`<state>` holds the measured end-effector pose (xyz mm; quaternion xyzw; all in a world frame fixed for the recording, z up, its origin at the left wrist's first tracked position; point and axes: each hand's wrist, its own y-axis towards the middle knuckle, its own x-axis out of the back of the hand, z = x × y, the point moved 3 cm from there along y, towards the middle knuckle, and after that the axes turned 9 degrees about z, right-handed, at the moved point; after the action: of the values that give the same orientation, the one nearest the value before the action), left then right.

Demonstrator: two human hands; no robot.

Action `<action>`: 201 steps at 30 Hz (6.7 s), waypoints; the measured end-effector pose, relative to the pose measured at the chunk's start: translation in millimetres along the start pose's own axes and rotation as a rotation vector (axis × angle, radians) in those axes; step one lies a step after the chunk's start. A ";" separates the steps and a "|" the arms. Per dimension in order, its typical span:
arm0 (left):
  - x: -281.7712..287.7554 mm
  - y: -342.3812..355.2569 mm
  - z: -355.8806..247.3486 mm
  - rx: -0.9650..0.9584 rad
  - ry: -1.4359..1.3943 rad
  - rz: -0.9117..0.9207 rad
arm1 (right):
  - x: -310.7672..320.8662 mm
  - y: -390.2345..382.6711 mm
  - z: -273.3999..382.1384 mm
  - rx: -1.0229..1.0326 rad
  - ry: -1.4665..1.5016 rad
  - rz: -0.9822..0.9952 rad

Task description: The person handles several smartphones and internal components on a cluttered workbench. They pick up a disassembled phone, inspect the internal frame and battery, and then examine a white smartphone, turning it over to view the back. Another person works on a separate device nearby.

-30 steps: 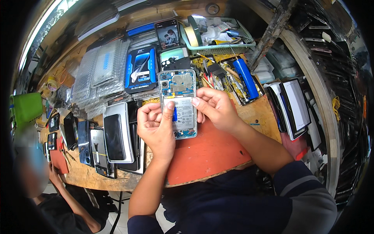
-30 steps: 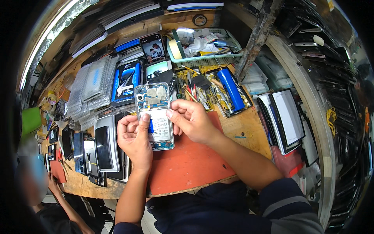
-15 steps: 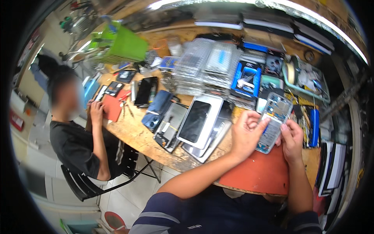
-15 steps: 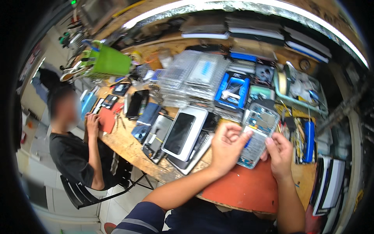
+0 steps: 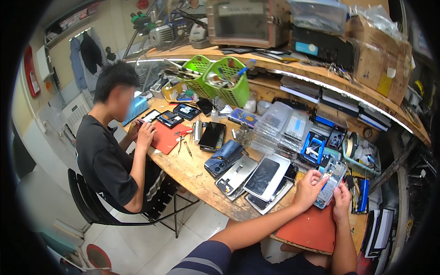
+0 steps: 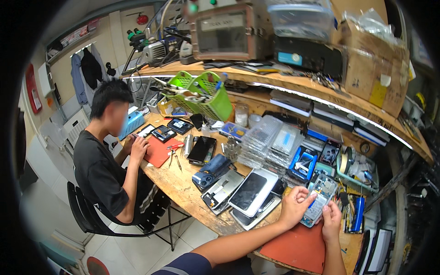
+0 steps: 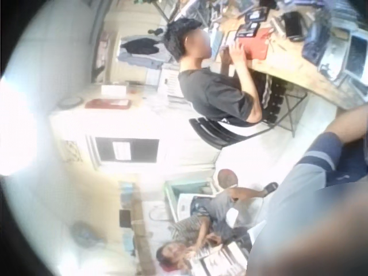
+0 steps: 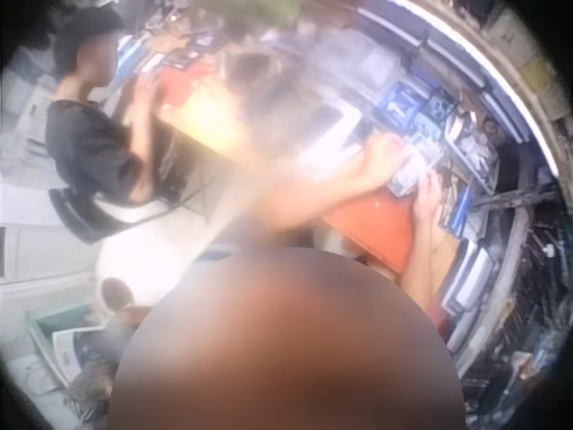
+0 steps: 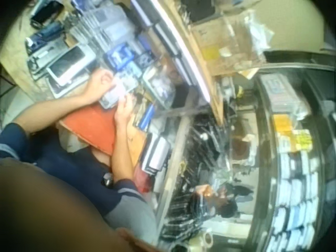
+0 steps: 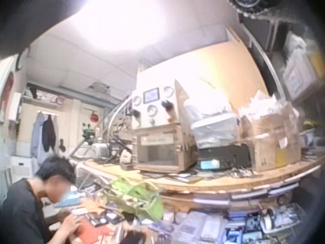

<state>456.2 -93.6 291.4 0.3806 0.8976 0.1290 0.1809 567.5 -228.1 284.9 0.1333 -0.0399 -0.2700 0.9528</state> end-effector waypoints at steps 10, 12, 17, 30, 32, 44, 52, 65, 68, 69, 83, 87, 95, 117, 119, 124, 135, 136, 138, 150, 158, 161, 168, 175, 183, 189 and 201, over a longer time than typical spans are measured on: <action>0.6 9.1 3.8 -0.055 0.096 -0.064 | 4.0 -65.6 36.1 -0.135 0.009 -0.069; 10.7 19.2 4.4 -0.094 0.107 -0.162 | 0.5 -85.7 37.0 -0.274 -0.053 -0.027; 28.4 21.2 -20.2 -0.101 -0.077 -0.101 | -20.4 -105.4 20.2 -0.312 -0.176 0.080; 130.2 -253.3 -31.4 -0.103 0.531 0.508 | -63.8 -197.6 64.9 0.055 -0.810 -0.346; 152.4 -255.2 -17.0 0.000 0.628 0.438 | -77.0 -219.1 73.2 0.071 -0.812 -0.351; 28.5 -251.8 38.5 0.129 0.437 0.802 | -42.1 -277.1 40.8 -0.344 -1.134 -0.167; 54.7 -302.3 80.1 0.313 0.255 1.268 | 5.1 -364.1 15.2 -1.103 -0.476 0.096; 50.0 -306.5 169.9 0.677 0.431 1.546 | 59.3 -378.0 -148.8 -1.047 -0.796 0.595; 86.1 -285.2 117.1 0.610 0.563 1.324 | 50.4 -356.7 -129.7 -1.034 -0.669 0.218; 103.0 -279.7 97.3 0.523 0.603 1.211 | 44.7 -346.2 -119.4 -0.990 -0.654 0.112; 229.7 -307.5 -5.2 0.617 1.055 0.478 | -199.4 -137.6 -96.4 -0.463 -0.826 0.740; 242.6 -325.2 -13.2 0.592 0.840 0.554 | -252.8 -149.2 -153.0 -0.674 -0.762 1.254; 304.0 -366.1 86.1 0.906 0.364 -0.085 | -227.8 -156.7 -202.8 -0.741 -0.858 1.374; 316.5 -82.5 -145.2 0.088 1.185 -0.228 | -56.2 -184.2 -127.9 -0.371 -1.143 0.211; 315.3 -60.0 -129.9 0.104 1.288 -0.180 | -28.9 -185.6 -122.7 -0.472 -1.204 0.091; 330.6 -52.9 -112.3 0.163 1.042 -0.235 | -3.9 -202.6 -114.4 -0.623 -1.249 -0.046; 383.6 -69.8 -87.3 0.136 0.321 -0.449 | 38.5 -199.2 -106.1 -0.740 -1.235 -0.053; 378.8 -68.6 -86.7 0.124 0.385 -0.444 | 39.7 -199.4 -105.8 -0.740 -1.234 -0.046; 366.8 -64.8 -89.6 0.078 0.503 -0.428 | 40.4 -199.8 -106.3 -0.742 -1.230 -0.034; 316.9 -29.4 -124.3 0.230 1.424 -0.027 | 17.0 -184.6 -108.3 -0.711 -1.231 -0.042; 351.4 -22.5 -130.8 0.322 0.894 -0.079 | -9.2 -176.3 -114.2 -0.690 -1.214 -0.036; 353.1 -30.4 -130.2 0.282 0.869 -0.048 | -14.7 -174.0 -115.6 -0.686 -1.212 -0.032; 339.7 -46.0 -127.2 0.055 1.278 -0.016 | -16.2 -168.9 -116.4 -0.686 -1.211 -0.022; 371.6 25.2 -118.6 0.154 1.501 -0.333 | -16.1 -170.0 -113.8 -0.683 -1.218 -0.018; 403.7 60.9 -107.1 0.419 1.437 -0.288 | -17.9 -168.8 -112.7 -0.686 -1.211 -0.024; 460.7 57.0 -106.0 0.457 0.609 -0.307 | -18.2 -167.3 -113.8 -0.687 -1.210 -0.014; 460.4 8.8 -101.2 0.238 -0.397 -0.197 | -21.1 -167.9 -114.2 -0.690 -1.203 0.006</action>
<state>122.1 239.0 281.5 0.3279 0.8861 -0.0734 0.3194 481.8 -327.9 128.8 -0.3500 -0.4735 -0.2917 0.7538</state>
